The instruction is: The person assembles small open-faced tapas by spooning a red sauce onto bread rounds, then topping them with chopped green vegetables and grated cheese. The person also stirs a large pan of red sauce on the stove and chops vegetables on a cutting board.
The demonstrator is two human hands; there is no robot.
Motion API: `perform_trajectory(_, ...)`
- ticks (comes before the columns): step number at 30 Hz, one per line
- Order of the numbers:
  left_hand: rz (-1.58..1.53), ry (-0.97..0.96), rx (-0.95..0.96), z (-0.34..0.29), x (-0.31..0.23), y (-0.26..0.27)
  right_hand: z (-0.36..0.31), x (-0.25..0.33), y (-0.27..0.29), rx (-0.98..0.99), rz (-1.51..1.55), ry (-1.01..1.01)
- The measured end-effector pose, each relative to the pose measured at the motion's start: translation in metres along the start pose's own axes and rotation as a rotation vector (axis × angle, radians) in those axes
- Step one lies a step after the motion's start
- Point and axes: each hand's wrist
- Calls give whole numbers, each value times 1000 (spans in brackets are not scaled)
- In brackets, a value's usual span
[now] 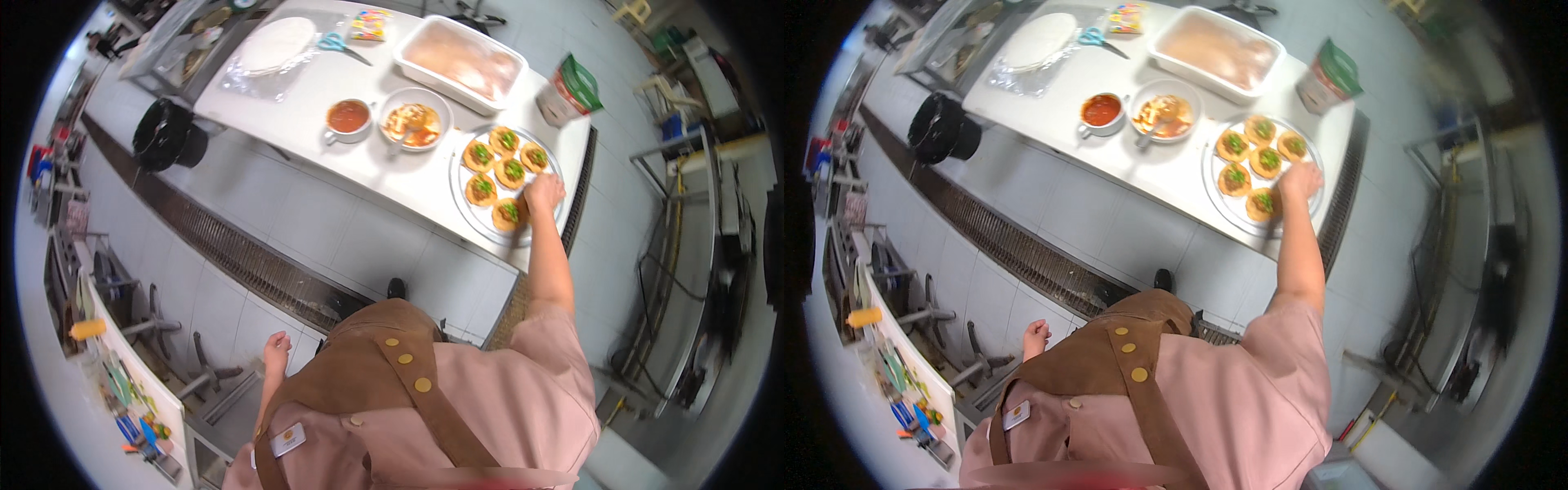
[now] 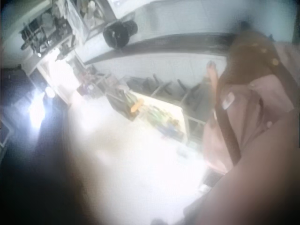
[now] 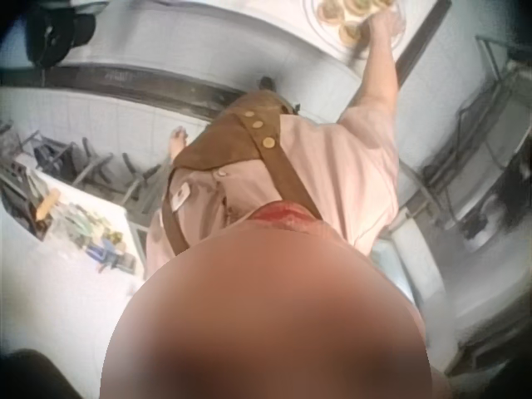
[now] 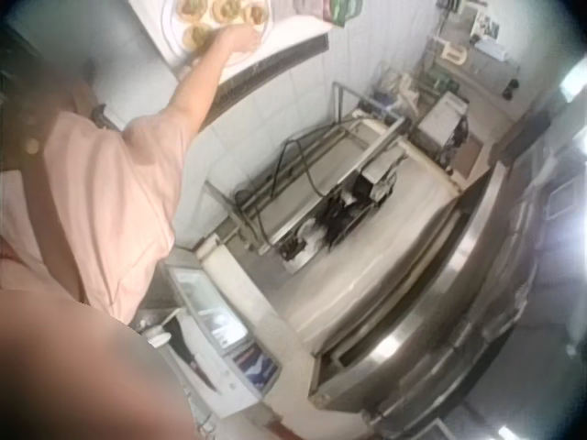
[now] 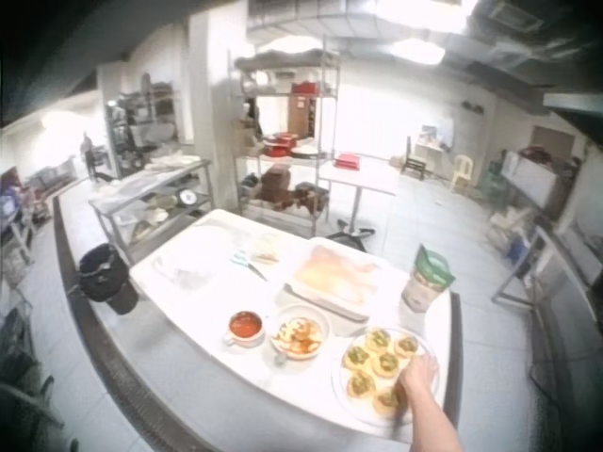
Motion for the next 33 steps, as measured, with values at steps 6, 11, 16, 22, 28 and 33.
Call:
perform_trajectory(6, -51, 19, -35, -12, 17, 2, 6, 4, -10, 70, -44, -66)
perform_trajectory(11, -42, -11, -60, -6, 51, 0, 2, 1, 6, -96, 2, -55)
perform_trajectory(16, 11, -139, -180, -2, 85, 3, -46, -15, 23, -160, 128, -57)
perform_trajectory(22, -140, -108, -126, -6, 83, 30, -95, 29, 31, -209, 198, -100)
perform_trajectory(28, -418, 10, -87, -5, 94, 103, -182, 182, 61, -166, 508, 310)
perform_trajectory(33, -741, -5, -229, -2, 165, 192, -320, 337, 44, 181, 772, 616)
Point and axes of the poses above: each hand's wrist, its own z-axis towards the middle knuckle, its own y-axis out of the back of the hand, x = y × z, and after that the axes turned 1 degree about -z, right-handed
